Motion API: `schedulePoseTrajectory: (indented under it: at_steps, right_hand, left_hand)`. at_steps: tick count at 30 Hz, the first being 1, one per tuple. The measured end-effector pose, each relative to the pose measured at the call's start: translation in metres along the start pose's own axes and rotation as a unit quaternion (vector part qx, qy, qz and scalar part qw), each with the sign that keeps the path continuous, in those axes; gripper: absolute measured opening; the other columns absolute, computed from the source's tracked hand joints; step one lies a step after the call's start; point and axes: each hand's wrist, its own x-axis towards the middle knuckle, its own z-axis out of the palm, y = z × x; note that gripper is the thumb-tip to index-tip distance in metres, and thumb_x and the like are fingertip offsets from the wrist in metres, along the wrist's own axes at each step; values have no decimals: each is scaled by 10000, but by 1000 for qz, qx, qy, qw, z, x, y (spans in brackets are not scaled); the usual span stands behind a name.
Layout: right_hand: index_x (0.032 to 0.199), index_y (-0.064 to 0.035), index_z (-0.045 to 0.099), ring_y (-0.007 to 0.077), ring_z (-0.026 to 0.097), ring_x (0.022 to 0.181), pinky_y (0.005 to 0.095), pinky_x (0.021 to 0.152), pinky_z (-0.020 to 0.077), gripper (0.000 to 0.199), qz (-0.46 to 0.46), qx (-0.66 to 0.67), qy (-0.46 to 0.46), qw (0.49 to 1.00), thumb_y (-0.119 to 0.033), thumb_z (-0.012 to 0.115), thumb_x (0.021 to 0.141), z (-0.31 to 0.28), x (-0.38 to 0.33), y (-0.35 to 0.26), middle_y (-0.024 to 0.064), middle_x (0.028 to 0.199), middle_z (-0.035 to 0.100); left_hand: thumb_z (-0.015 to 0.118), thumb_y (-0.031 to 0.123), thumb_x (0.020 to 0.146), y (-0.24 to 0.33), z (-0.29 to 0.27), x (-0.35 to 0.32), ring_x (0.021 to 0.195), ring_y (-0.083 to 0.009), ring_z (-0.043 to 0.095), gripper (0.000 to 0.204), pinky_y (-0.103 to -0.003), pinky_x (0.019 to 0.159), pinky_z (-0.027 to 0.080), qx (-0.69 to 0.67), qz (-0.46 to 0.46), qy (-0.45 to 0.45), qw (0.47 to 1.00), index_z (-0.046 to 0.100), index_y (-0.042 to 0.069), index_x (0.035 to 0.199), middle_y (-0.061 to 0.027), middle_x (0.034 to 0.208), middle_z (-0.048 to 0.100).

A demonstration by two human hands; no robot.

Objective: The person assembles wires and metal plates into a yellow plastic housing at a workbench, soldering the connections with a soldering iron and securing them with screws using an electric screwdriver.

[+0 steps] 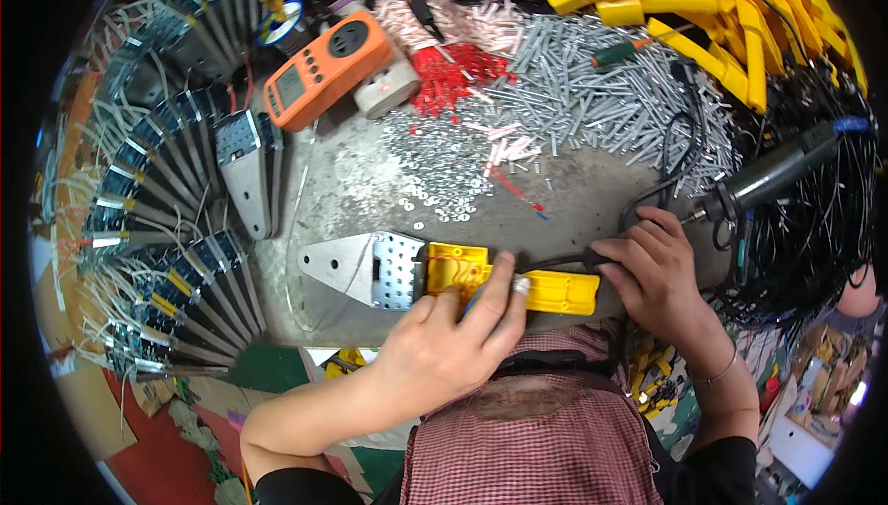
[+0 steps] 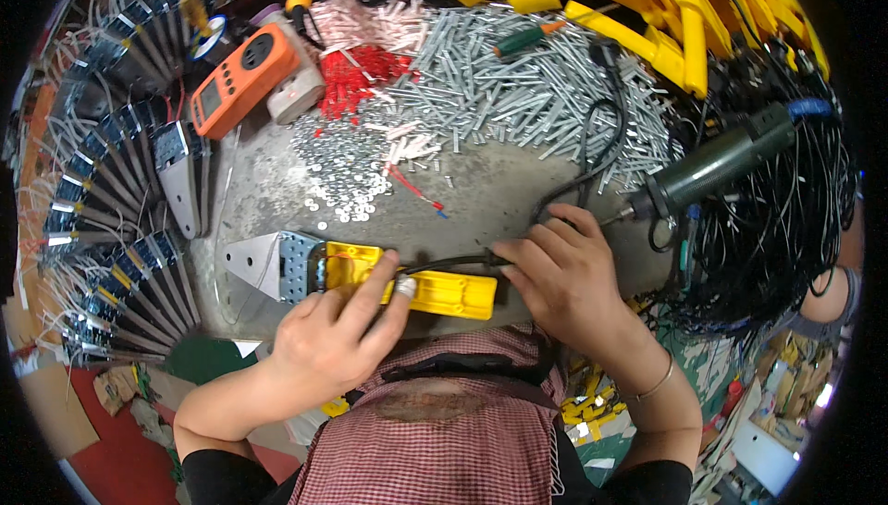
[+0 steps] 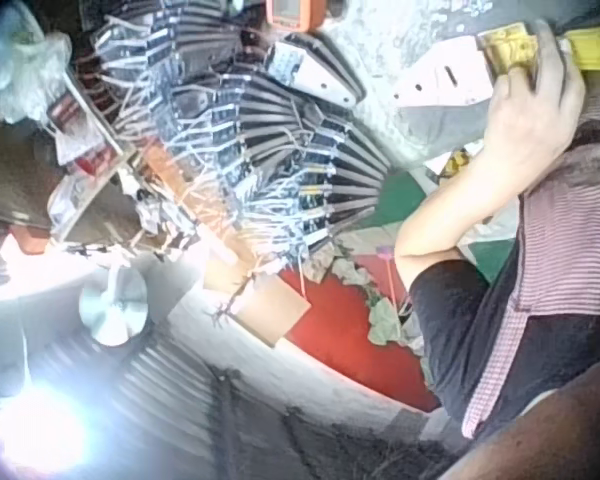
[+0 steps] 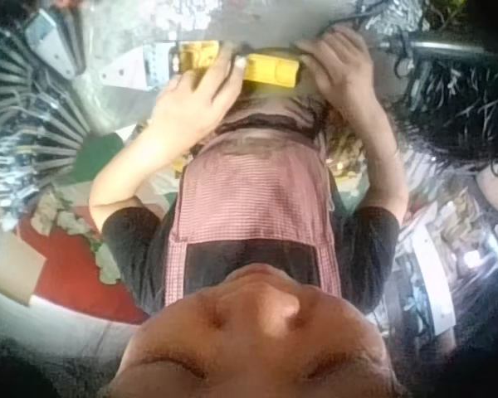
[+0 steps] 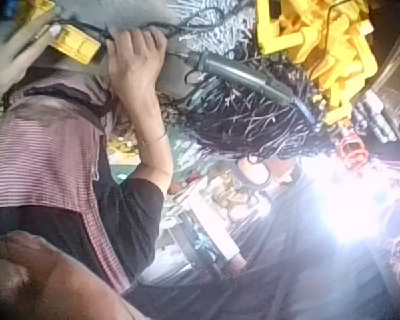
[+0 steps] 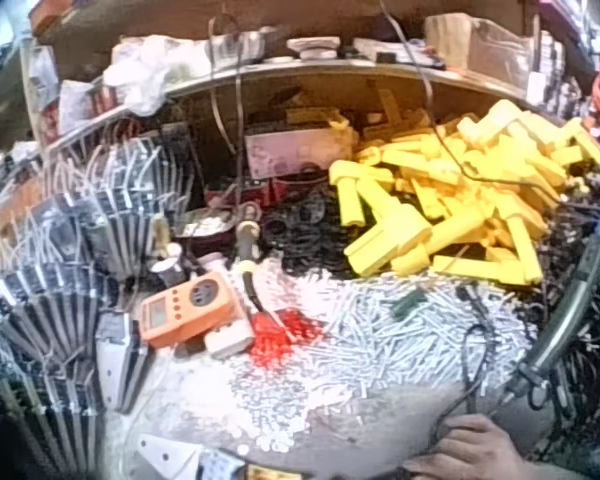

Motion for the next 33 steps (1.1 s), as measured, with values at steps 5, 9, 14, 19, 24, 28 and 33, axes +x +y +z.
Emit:
schedulePoseTrajectory:
  at_steps: [5, 9, 14, 19, 24, 28, 33]
  right_hand:
    - [968, -97, 663, 221, 604, 781, 454, 966, 427, 248, -11, 33, 10, 999, -105, 728, 729, -9, -1, -2, 35, 789, 599]
    - [977, -100, 662, 189, 612, 774, 475, 968, 429, 295, -3, 48, 3, 999, -120, 756, 697, -23, -10, -21, 14, 796, 599]
    - [981, -95, 660, 180, 626, 776, 495, 955, 433, 312, -6, 110, -11, 994, -131, 767, 690, -15, -25, -25, 14, 794, 600]
    - [956, -95, 657, 217, 613, 813, 488, 977, 409, 247, 6, 40, -5, 999, -121, 744, 727, -12, -10, -8, 35, 820, 611]
    - [949, -83, 659, 258, 578, 918, 450, 993, 395, 238, -46, 36, -21, 998, -126, 730, 725, -17, 17, 28, 63, 869, 609]
    - [951, -80, 659, 258, 563, 941, 439, 974, 406, 251, -81, 52, -24, 995, -132, 733, 717, -30, 24, 25, 72, 906, 597]
    - [934, -81, 661, 252, 572, 946, 449, 985, 409, 209, -70, 11, -29, 997, -142, 698, 737, -3, 14, 28, 59, 883, 592]
  left_hand:
    - [623, 59, 734, -4, -23, 5, 685, -213, 620, 449, -319, 630, 549, -144, -62, -109, 982, 577, 2, 1176, -179, 1310, 567]
    - [625, 49, 731, -14, -26, 3, 756, -226, 640, 433, -327, 649, 549, -189, -46, -146, 970, 585, 2, 1160, -180, 1309, 568]
    - [616, 76, 715, -18, 8, -13, 807, -228, 634, 425, -319, 722, 527, -109, 58, -18, 992, 619, 11, 1136, -164, 1244, 618]
    - [598, 128, 732, 11, 24, -1, 777, -210, 592, 361, -285, 634, 478, -18, -78, 73, 994, 691, 47, 1072, -119, 1130, 664]
    - [592, 129, 737, 19, 31, 3, 852, -220, 602, 347, -299, 657, 467, -3, -117, 92, 989, 699, 56, 1059, -102, 1090, 672]
    - [632, 60, 720, 20, 25, 3, 946, -289, 621, 338, -351, 738, 490, -18, -128, 93, 987, 704, 36, 1050, -118, 1072, 673]
    - [519, 157, 817, 20, 28, 3, 1020, -299, 619, 383, -385, 822, 480, -67, -101, 42, 992, 646, 44, 1159, -155, 1170, 631]
